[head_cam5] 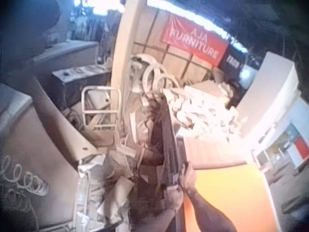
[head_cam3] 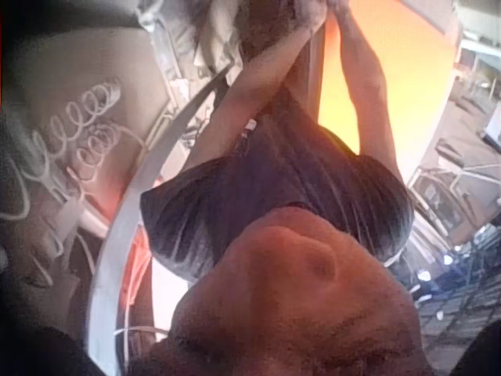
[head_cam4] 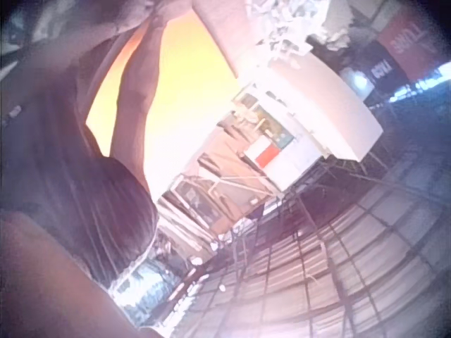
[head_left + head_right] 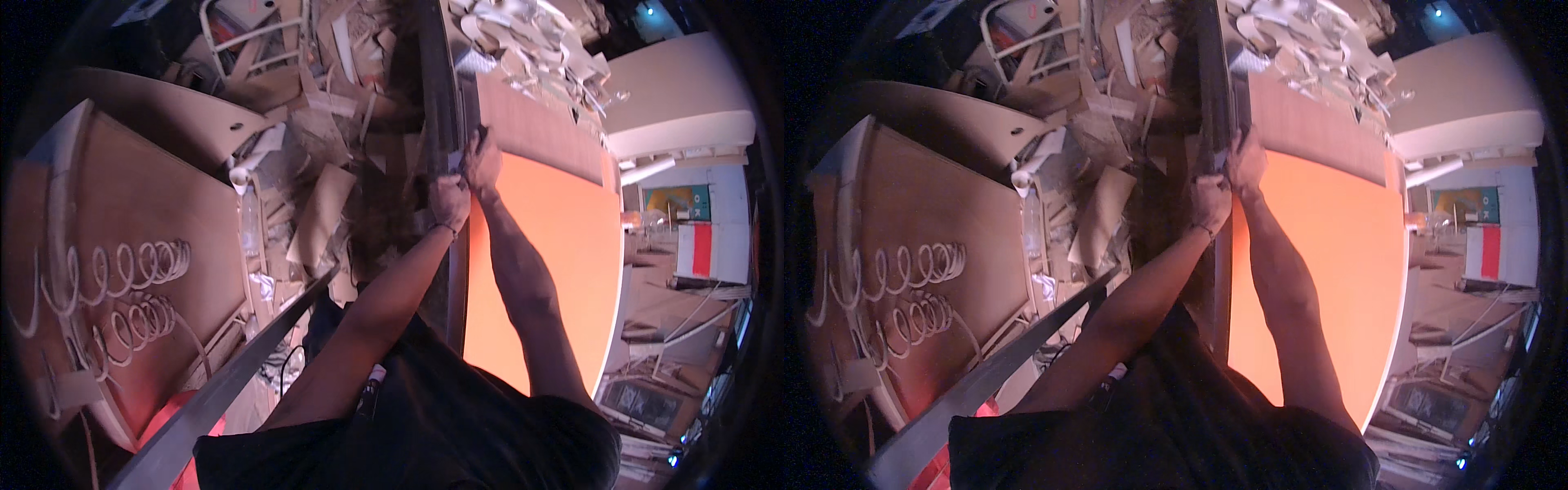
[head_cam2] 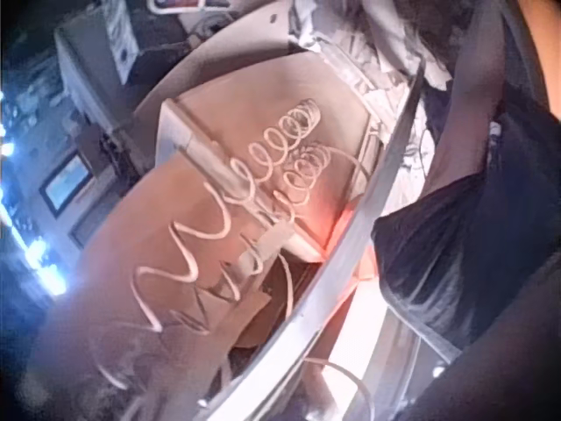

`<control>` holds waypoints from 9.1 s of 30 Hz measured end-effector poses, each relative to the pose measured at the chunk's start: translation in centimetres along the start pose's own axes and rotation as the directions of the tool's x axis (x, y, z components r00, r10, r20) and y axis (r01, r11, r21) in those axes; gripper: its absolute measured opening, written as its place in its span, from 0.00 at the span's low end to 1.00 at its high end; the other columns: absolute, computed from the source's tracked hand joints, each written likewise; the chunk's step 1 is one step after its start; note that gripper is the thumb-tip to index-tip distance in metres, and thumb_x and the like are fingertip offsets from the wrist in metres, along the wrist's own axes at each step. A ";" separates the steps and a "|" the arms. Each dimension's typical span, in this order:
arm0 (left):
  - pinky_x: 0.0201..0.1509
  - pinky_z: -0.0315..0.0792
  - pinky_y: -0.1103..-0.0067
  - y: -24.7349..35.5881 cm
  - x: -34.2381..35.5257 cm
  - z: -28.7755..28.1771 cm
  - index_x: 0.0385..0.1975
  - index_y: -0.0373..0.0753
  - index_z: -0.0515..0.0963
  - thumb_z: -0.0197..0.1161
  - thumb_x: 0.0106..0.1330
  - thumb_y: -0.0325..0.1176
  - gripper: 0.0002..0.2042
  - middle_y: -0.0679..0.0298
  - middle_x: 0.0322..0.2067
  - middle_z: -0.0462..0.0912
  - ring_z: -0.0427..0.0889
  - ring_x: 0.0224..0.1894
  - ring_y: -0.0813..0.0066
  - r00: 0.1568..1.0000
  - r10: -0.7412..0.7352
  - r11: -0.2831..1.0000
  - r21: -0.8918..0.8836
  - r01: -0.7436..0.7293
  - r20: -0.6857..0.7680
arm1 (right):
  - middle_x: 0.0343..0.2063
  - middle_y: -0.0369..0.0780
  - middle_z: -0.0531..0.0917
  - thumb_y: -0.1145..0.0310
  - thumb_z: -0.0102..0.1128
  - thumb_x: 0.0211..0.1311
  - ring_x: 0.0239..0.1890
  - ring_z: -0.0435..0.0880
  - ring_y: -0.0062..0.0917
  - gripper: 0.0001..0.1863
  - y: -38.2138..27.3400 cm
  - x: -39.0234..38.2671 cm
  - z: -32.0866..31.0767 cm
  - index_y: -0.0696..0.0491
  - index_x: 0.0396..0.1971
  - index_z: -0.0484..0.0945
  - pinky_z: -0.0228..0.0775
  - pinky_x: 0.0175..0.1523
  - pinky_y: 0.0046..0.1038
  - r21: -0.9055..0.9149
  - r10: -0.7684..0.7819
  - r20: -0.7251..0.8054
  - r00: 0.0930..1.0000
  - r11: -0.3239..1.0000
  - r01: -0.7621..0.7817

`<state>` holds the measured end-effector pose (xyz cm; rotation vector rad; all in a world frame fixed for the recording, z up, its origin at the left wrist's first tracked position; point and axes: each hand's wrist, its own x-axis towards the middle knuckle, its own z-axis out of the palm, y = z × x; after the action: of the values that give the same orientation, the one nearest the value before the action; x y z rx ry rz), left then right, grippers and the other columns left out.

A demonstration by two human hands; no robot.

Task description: The person applies a laminate sheet to a wooden panel by hand and uses a hand plane to trim the excess material from the edges.

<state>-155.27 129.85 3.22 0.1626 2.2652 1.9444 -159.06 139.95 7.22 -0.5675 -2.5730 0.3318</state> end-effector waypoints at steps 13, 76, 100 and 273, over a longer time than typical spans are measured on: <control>0.37 0.77 0.57 0.6 -1.2 0.3 0.23 0.31 0.84 0.64 0.58 0.31 0.09 0.41 0.27 0.82 0.84 0.32 0.40 0.992 -0.073 0.997 -0.042 0.069 -0.104 | 0.31 0.57 0.85 0.56 0.48 0.75 0.38 0.84 0.58 0.17 0.2 -0.4 0.2 0.55 0.49 0.72 0.75 0.42 0.56 -0.074 0.046 0.096 0.994 0.997 -0.039; 0.40 0.73 0.84 -3.2 10.5 -1.1 0.53 0.34 0.78 0.63 0.74 0.40 0.17 0.60 0.50 0.85 0.84 0.51 0.72 0.849 -0.189 0.869 -0.318 0.379 0.494 | 0.50 0.41 0.81 0.74 0.61 0.71 0.36 0.86 0.18 0.33 8.1 -38.4 -41.4 0.55 0.72 0.60 0.80 0.33 0.16 0.844 0.797 -0.455 0.397 0.529 -0.093; 0.51 0.77 0.77 -4.6 15.4 -2.9 0.52 0.31 0.82 0.63 0.65 0.26 0.16 0.55 0.44 0.86 0.84 0.49 0.74 0.592 0.055 0.991 -0.118 0.067 0.804 | 0.48 0.43 0.80 0.74 0.44 0.77 0.40 0.75 0.27 0.14 7.8 -0.4 -23.6 0.55 0.59 0.67 0.69 0.43 0.27 0.990 0.688 0.065 0.722 0.048 -0.134; 0.29 0.76 0.79 9.3 14.2 47.7 0.35 0.33 0.80 0.66 0.65 0.27 0.04 0.67 0.25 0.82 0.80 0.26 0.79 -0.301 -0.057 0.991 0.019 -0.129 0.952 | 0.27 0.56 0.82 0.73 0.49 0.71 0.30 0.83 0.54 0.06 21.0 10.6 -15.4 0.59 0.42 0.66 0.71 0.35 0.52 0.089 0.961 -0.277 0.020 0.046 -0.995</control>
<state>-160.60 180.17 4.75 1.3329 0.9594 0.6787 -152.77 165.24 17.78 -2.3102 -1.4059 0.4561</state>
